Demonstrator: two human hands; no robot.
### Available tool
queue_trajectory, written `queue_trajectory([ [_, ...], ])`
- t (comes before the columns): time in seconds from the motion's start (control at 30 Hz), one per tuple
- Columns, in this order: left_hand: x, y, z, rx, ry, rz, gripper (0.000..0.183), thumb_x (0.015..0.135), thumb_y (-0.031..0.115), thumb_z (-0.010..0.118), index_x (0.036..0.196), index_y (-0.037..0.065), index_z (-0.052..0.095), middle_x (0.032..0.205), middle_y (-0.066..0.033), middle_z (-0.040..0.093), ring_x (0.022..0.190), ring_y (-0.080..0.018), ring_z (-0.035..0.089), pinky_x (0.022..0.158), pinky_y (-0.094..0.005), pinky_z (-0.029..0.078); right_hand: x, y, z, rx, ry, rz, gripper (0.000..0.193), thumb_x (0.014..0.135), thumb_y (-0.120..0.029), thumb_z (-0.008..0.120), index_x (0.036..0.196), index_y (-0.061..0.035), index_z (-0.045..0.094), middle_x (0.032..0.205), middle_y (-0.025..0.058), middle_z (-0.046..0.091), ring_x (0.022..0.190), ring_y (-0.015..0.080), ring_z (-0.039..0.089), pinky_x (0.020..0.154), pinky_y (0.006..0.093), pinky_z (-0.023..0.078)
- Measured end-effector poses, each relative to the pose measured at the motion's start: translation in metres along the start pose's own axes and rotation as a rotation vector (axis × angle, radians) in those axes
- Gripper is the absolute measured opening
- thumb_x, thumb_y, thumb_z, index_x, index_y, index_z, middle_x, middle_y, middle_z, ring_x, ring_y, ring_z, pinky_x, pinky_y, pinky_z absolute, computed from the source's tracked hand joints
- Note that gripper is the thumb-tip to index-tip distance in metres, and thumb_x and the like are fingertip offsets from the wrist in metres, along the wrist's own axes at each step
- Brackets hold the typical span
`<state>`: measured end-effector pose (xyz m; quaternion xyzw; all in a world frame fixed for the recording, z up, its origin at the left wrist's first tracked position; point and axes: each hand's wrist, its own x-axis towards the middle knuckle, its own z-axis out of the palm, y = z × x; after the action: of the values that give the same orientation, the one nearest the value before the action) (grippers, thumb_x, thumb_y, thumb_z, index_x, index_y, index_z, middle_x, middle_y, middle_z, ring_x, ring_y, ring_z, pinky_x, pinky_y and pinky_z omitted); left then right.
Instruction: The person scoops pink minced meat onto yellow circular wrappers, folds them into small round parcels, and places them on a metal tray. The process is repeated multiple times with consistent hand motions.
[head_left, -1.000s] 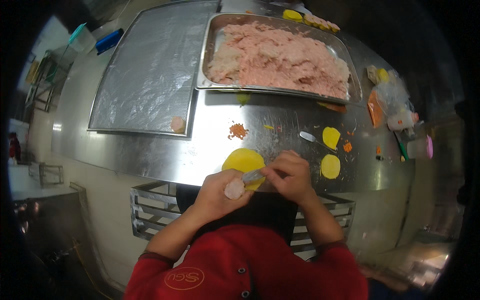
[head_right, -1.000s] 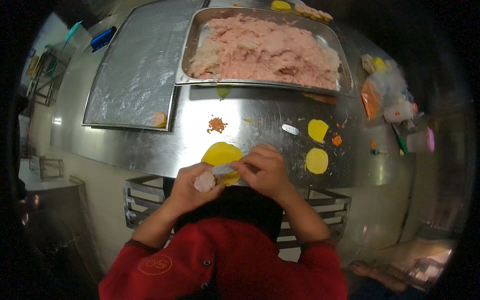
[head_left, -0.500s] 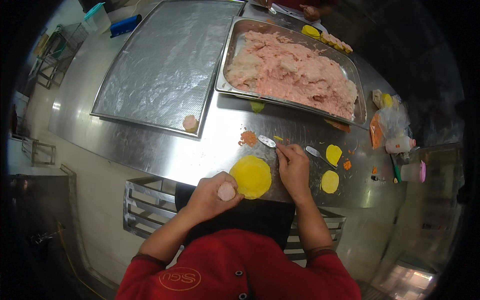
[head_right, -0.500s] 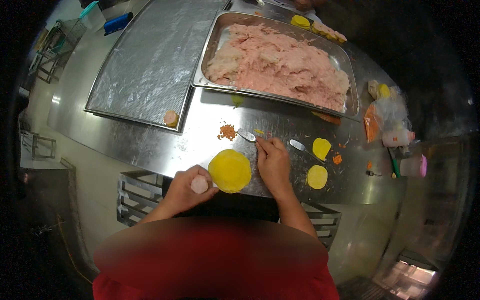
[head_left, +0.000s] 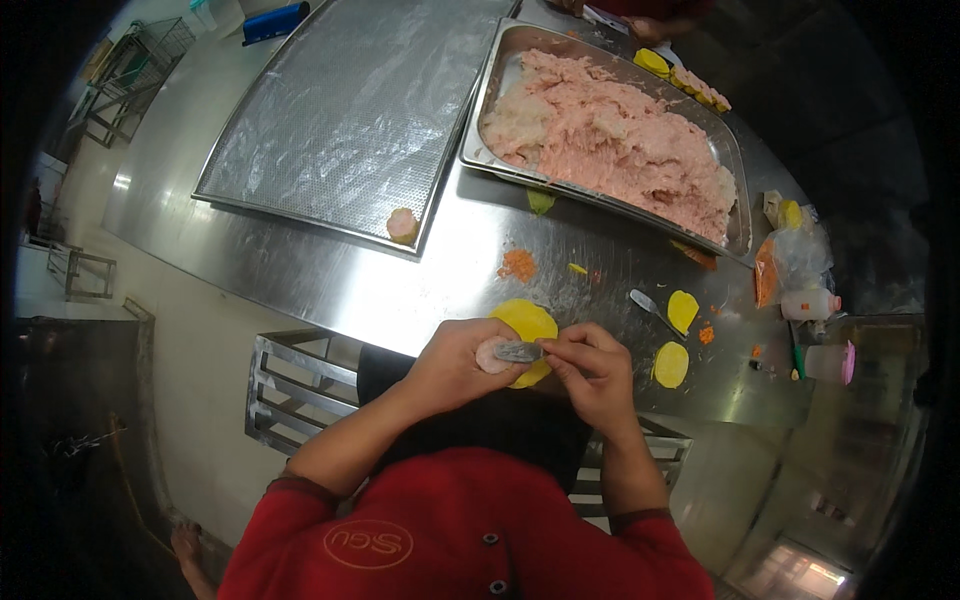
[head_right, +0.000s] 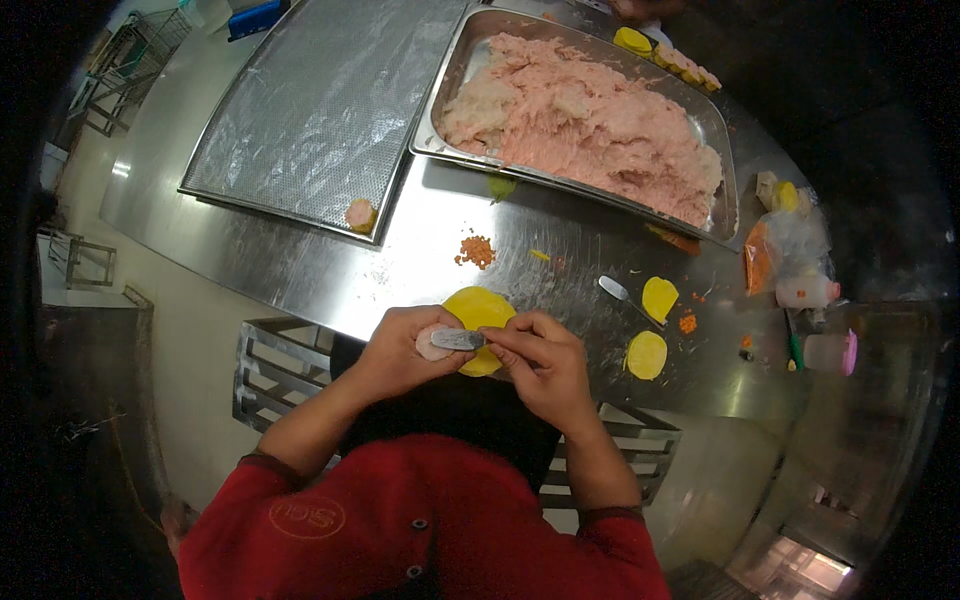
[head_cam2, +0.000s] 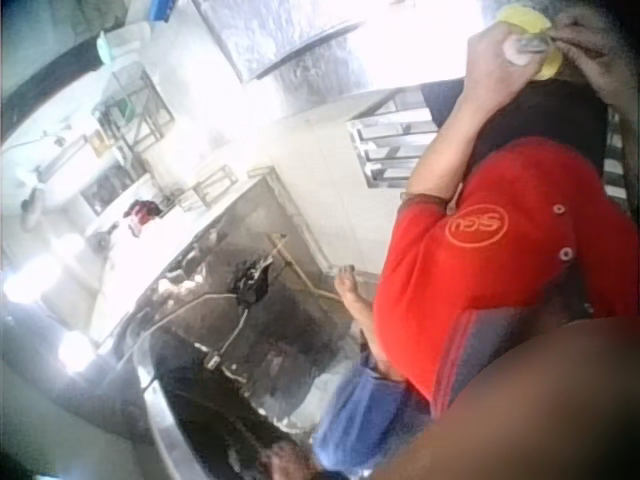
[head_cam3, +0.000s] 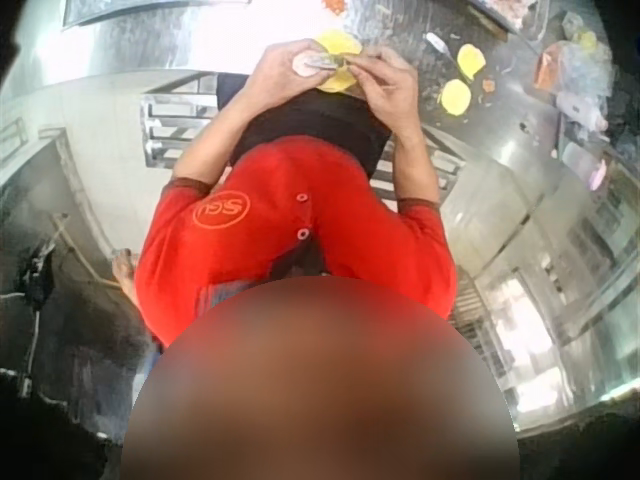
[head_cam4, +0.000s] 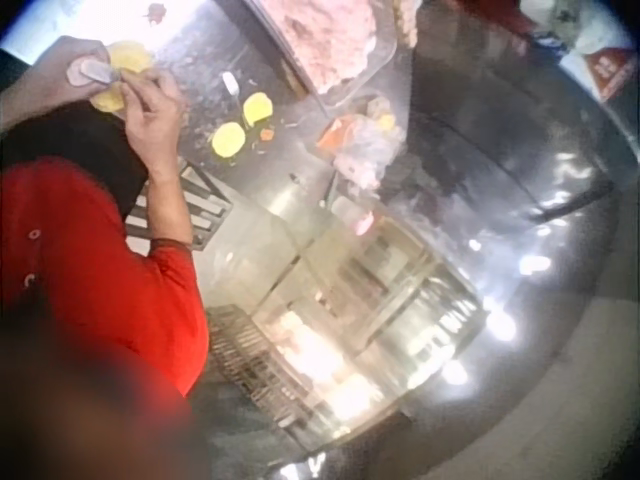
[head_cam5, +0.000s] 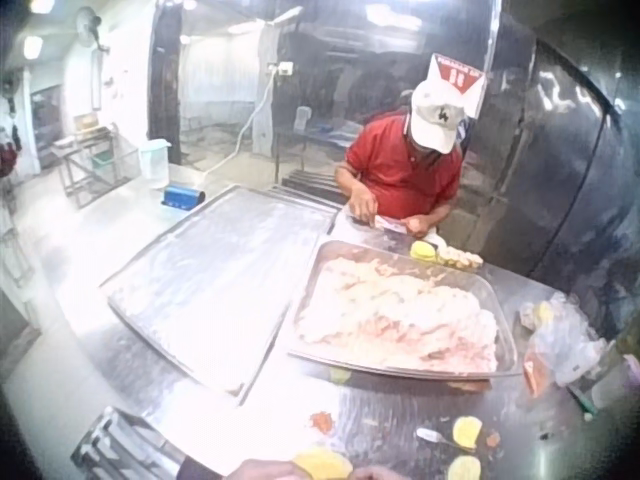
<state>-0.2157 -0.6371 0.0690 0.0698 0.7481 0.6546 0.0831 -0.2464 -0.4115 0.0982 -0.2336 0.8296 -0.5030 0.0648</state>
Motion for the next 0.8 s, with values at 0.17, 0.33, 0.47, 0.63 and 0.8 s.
queue_trajectory([
  [0.17, 0.0, 0.003, 0.001, 0.078, 0.03, 0.084, 0.024, 0.083, 0.017, 0.086, 0.095, 0.002, 0.072, 0.084, -0.015, 0.073, 0.075, -0.0284, 0.074, 0.068, -0.0339, 0.057, -0.001, -0.001, -0.001, -0.096, 0.037, -0.058, 0.029, 0.086, 0.001, 0.077, 0.112, -0.0096, 0.081, 0.093, 0.0099, 0.067, 0.082, 0.0213, 0.068, 0.071, 0.0307, 0.054],
  [0.33, -0.004, 0.001, 0.0, 0.061, 0.019, 0.05, 0.022, 0.082, 0.015, 0.086, 0.094, 0.003, 0.072, 0.085, -0.0124, 0.074, 0.076, -0.0227, 0.073, 0.069, -0.0317, 0.056, -0.001, -0.003, -0.008, 0.04, 0.065, -0.136, 0.032, 0.084, 0.003, 0.078, 0.113, -0.0099, 0.081, 0.093, 0.0094, 0.067, 0.082, 0.0208, 0.067, 0.071, 0.0303, 0.054],
  [0.47, -0.006, 0.003, -0.002, 0.097, -0.008, 0.062, 0.018, 0.083, 0.01, 0.086, 0.094, 0.004, 0.072, 0.088, -0.0082, 0.075, 0.08, -0.0116, 0.072, 0.071, -0.0266, 0.056, 0.005, -0.001, -0.008, -0.109, -0.068, -0.148, 0.033, 0.084, 0.003, 0.078, 0.113, -0.0118, 0.081, 0.092, 0.009, 0.066, 0.081, 0.0207, 0.066, 0.071, 0.0307, 0.054],
  [0.63, -0.009, 0.005, -0.004, 0.072, -0.001, 0.084, 0.02, 0.081, 0.013, 0.086, 0.095, 0.004, 0.073, 0.086, -0.0103, 0.074, 0.078, -0.0195, 0.072, 0.07, -0.0317, 0.057, 0.003, 0.002, -0.013, 0.024, -0.026, -0.085, 0.035, 0.082, 0.003, 0.078, 0.112, -0.0134, 0.081, 0.091, 0.0085, 0.065, 0.078, 0.0224, 0.065, 0.071, 0.032, 0.054],
  [0.8, -0.009, -0.004, 0.001, 0.209, 0.027, 0.23, 0.027, 0.082, 0.021, 0.081, 0.101, 0.004, 0.073, 0.088, -0.0144, 0.073, 0.08, -0.0354, 0.072, 0.072, -0.042, 0.057, 0.008, 0.007, -0.007, -0.193, -0.11, -0.153, 0.03, 0.082, 0.007, 0.074, 0.107, -0.008, 0.081, 0.09, 0.0115, 0.067, 0.077, 0.0239, 0.067, 0.069, 0.0322, 0.054],
])
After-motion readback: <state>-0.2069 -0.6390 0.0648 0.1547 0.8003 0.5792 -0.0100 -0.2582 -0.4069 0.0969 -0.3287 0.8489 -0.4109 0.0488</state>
